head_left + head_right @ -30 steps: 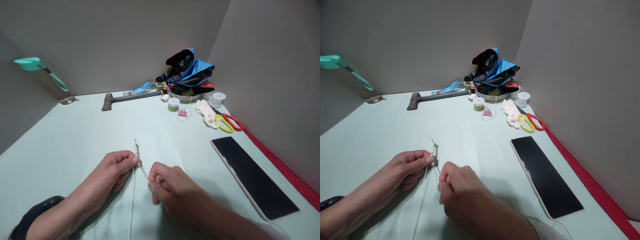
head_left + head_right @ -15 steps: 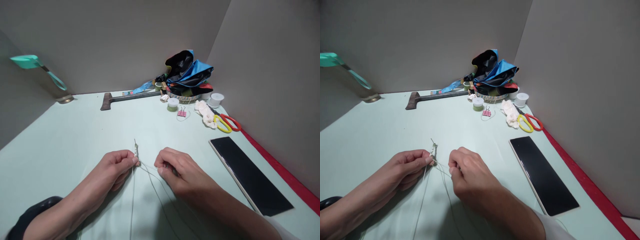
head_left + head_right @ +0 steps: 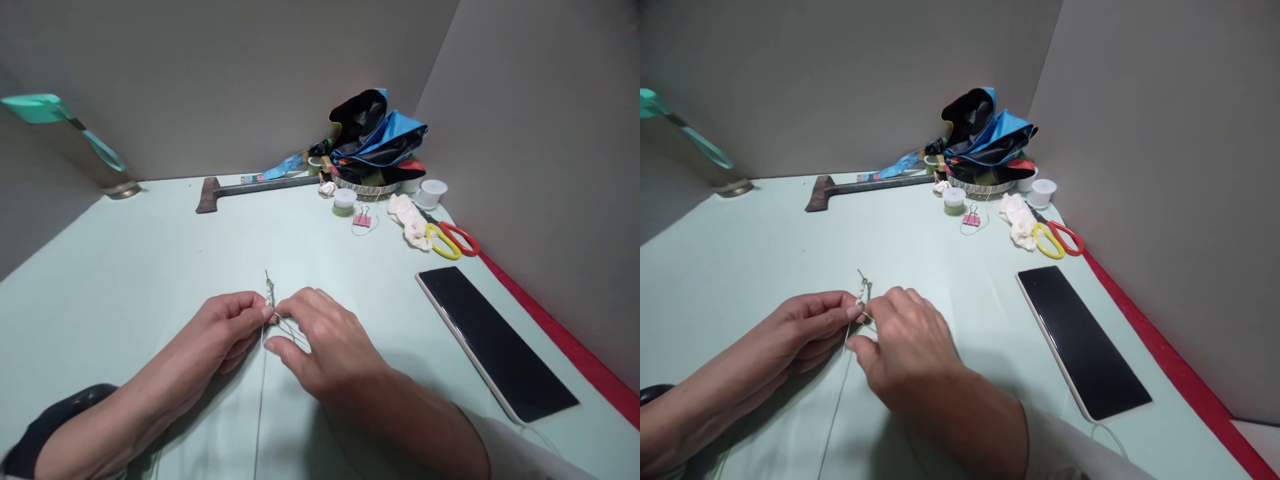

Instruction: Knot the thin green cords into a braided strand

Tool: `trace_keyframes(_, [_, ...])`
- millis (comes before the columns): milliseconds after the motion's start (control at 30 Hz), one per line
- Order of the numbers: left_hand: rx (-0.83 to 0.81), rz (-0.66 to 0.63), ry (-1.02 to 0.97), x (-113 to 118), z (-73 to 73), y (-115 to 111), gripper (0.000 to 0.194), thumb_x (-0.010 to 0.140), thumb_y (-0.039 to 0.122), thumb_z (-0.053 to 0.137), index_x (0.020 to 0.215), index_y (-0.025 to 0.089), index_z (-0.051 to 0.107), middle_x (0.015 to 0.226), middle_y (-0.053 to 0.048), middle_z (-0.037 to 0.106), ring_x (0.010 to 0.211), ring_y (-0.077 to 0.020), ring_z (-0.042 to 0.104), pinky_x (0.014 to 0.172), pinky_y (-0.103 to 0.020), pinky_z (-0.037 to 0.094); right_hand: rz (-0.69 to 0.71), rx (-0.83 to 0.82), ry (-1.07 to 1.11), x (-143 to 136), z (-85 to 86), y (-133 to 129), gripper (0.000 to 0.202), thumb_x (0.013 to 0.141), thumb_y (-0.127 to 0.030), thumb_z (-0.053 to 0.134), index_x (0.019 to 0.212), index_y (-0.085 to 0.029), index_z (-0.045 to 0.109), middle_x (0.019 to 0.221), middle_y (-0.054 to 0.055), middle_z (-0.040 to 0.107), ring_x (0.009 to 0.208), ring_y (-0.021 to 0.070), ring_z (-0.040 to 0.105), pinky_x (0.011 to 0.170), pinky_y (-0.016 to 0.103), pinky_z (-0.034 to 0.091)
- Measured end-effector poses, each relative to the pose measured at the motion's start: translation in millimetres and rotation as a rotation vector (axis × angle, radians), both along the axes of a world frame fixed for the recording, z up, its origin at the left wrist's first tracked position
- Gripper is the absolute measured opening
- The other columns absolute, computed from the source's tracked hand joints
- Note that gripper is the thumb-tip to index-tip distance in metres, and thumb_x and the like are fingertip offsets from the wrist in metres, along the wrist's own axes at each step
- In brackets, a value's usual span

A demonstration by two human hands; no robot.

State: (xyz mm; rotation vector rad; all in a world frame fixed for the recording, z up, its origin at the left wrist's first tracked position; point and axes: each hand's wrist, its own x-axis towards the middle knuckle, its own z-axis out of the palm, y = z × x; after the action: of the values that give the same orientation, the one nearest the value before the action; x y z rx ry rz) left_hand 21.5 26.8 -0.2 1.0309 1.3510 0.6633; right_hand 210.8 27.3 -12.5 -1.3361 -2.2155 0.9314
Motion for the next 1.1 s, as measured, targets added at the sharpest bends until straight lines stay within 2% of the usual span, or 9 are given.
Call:
trace_keyframes(100, [0.003,-0.013,-0.004,-2.9,1.8,-0.6,0.042,0.08,0.05,0.084,0.062,0.023,0.057,0.05,0.01,0.033,0.05,-0.0087,0.018,0.046,-0.025,0.013,-0.021,-0.003,-0.015,-1.0,-3.4,0.9,0.01,0.101,-0.016,0.061,0.102,-0.018,0.071,0.106,0.009,0.073,0.088,0.021,0.061,0.081,0.037,0.042])
trace_keyframes(300, [-0.034,-0.028,-0.002,-7.0,0.5,1.9,0.039,0.086,0.054,0.079,0.072,0.022,0.061,0.053,0.012,0.031,0.05,-0.0077,0.014,0.044,-0.025,0.01,-0.02,-0.047,0.069,13.6,0.4,2.3,0.015,0.102,-0.018,0.055,0.089,-0.022,0.063,0.079,-0.002,0.064,0.072,0.0151,0.053,0.069,0.031,0.036])
trace_keyframes(400, [-0.053,-0.028,-0.001,-6.6,0.5,2.7,0.04,0.086,0.055,0.079,0.074,0.022,0.061,0.054,0.012,0.031,0.051,-0.0078,0.015,0.044,-0.025,0.011,-0.026,-0.057,0.12,18.1,-0.4,0.8,0.016,0.1,-0.019,0.054,0.086,-0.023,0.062,0.072,-0.004,0.059,0.067,0.0135,0.051,0.066,0.029,0.035])
trace_keyframes(567, [-0.078,-0.038,-0.004,-5.2,3.0,3.2,0.039,0.081,0.052,0.082,0.073,0.022,0.059,0.054,0.012,0.033,0.05,-0.0075,0.015,0.044,-0.025,0.011,-0.04,-0.012,0.179,18.9,-6.6,-5.8,0.015,0.093,-0.016,0.054,0.081,-0.022,0.06,0.072,-0.004,0.059,0.064,0.0121,0.05,0.064,0.027,0.036])
trace_keyframes(733, [-0.087,-0.046,-0.007,-7.3,2.6,3.0,0.045,0.083,0.054,0.083,0.068,0.023,0.055,0.054,0.011,0.032,0.051,-0.0082,0.015,0.045,-0.025,0.011,-0.023,0.091,0.201,14.9,-11.4,-22.2,0.017,0.094,-0.019,0.049,0.078,-0.022,0.053,0.075,-0.001,0.061,0.068,0.0136,0.051,0.066,0.028,0.036])
trace_keyframes(800, [-0.094,-0.046,0.007,-8.1,2.3,2.6,0.048,0.082,0.053,0.086,0.066,0.023,0.052,0.053,0.011,0.033,0.052,-0.0082,0.016,0.046,-0.025,0.011,0.024,0.145,0.193,14.0,-11.8,-28.3,0.017,0.093,-0.016,0.048,0.077,-0.022,0.05,0.077,-0.001,0.063,0.071,0.0141,0.053,0.068,0.029,0.037])
trace_keyframes(900, [-0.107,-0.038,0.022,-7.7,2.3,2.3,0.046,0.081,0.051,0.087,0.067,0.022,0.054,0.053,0.011,0.033,0.052,-0.0085,0.017,0.047,-0.025,0.011,0.14,0.164,0.175,15.3,-9.7,-31.2,0.021,0.089,-0.011,0.05,0.071,-0.022,0.044,0.071,-0.003,0.057,0.065,0.0129,0.046,0.063,0.029,0.034])
trace_keyframes(967, [-0.105,-0.031,0.023,-6.7,2.8,2.2,0.044,0.08,0.05,0.087,0.068,0.023,0.055,0.053,0.011,0.033,0.052,-0.0087,0.016,0.046,-0.025,0.01,0.156,0.166,0.154,17.9,-7.0,-28.1,0.022,0.091,-0.013,0.052,0.071,-0.022,0.048,0.073,-0.003,0.06,0.066,0.0131,0.049,0.063,0.029,0.035])
trace_keyframes(1100, [-0.091,-0.035,0.011,-5.0,4.7,1.2,0.039,0.077,0.045,0.088,0.067,0.022,0.057,0.052,0.01,0.034,0.052,-0.009,0.017,0.046,-0.024,0.012,-0.001,0.199,0.068,24.9,-5.0,-17.1,0.017,0.101,-0.017,0.054,0.092,-0.019,0.069,0.092,0.004,0.073,0.082,0.018,0.064,0.073,0.033,0.042])
